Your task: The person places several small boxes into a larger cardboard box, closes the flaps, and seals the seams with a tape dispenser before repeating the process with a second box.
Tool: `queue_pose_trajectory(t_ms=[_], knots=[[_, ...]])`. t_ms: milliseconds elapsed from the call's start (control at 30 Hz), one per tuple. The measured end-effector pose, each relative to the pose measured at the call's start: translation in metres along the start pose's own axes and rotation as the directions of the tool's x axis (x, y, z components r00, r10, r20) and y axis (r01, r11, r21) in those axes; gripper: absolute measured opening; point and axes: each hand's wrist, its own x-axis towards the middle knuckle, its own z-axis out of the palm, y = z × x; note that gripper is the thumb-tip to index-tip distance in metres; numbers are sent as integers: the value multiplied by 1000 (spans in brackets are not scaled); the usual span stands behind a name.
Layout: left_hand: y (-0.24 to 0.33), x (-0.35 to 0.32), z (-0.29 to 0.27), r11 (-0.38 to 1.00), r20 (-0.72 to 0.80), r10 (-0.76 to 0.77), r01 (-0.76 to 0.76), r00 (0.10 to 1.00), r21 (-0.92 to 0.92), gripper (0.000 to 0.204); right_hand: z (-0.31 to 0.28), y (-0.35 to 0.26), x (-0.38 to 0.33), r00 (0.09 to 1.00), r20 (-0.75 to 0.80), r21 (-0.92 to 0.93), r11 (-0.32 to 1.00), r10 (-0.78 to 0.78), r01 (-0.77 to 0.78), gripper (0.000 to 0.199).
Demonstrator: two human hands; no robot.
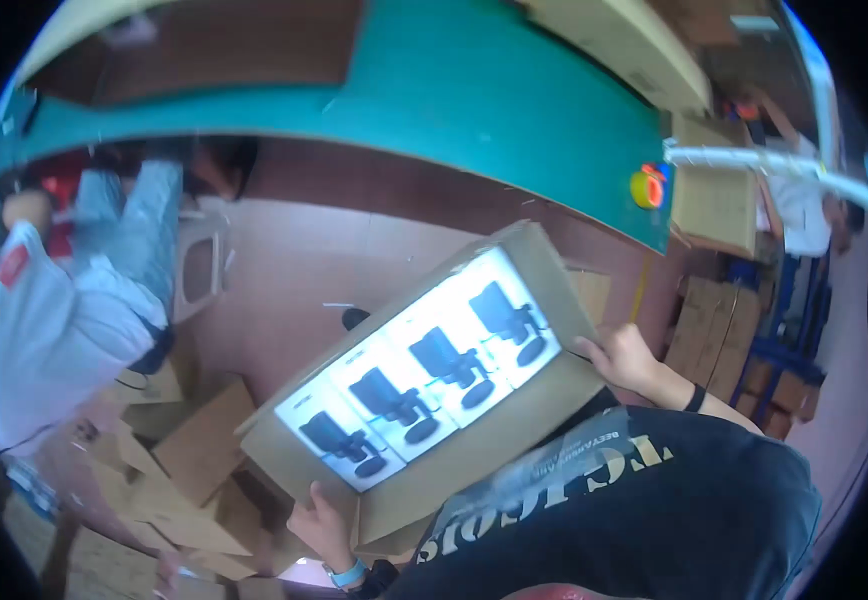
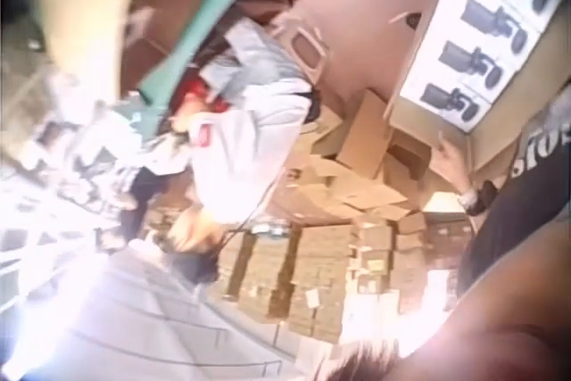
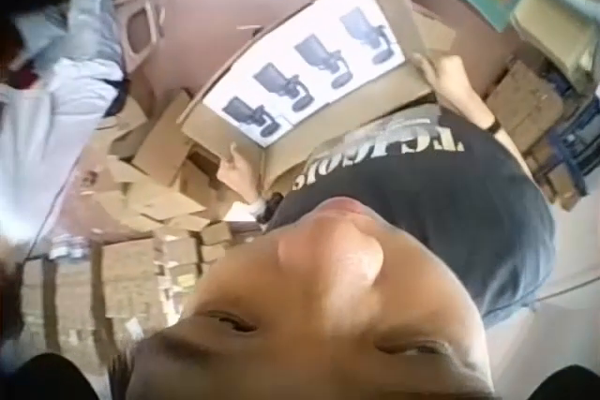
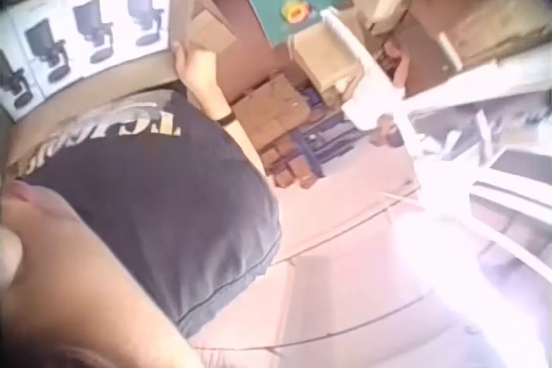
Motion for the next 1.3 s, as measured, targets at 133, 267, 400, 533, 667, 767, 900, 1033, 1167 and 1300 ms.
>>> queue_pose_trajectory(t_ms=[133, 267, 400, 533, 667, 767, 900, 1033, 1167, 1300], knots=[[55, 16, -82, 947, 38, 306, -300, 951, -118, 23, -2, -14, -125, 948, -226, 189, 965, 224, -183, 31], [-12, -68, -66, 843, -114, 516, -526, 849, -109, 21, 122, 15, -238, 846, -410, 233, 935, 342, -265, 32], [-60, -24, -28, 675, -212, 738, -701, 641, 228, 27, 217, 7, -222, 715, -693, 163, 986, 90, 34, 37], [-63, -6, -40, 565, 40, 761, -692, 648, 450, 29, 211, -35, -248, 808, -569, 166, 984, 155, -71, 40], [32, -83, -84, 622, 680, 371, -713, 632, 323, 46, 138, -54, -277, 889, -447, 108, 981, -95, 160, 62], [22, -82, -82, 703, 938, 156, -702, 309, 114, 67, 100, -50, -264, 990, 88, 296, 952, -106, 76, 96], [49, -117, -100, 755, 994, 80, -655, 73, -13, 86, 85, -60, -242, 922, 328, -79, 966, -207, 245, 106], [110, -102, -89, 681, 965, 13, -709, 260, 182, 89, 52, -49, -179, 858, 442, -10, 955, -260, 295, 77], [149, -90, -98, 668, 846, 303, -731, 439, 141, 78, -62, -54, -153, 903, -222, 232, 880, -367, 414, 52], [162, -105, -104, 645, 726, 488, -760, 484, 74, 66, -95, -57, -128, 896, -5, 136, 887, -445, 441, 51]])
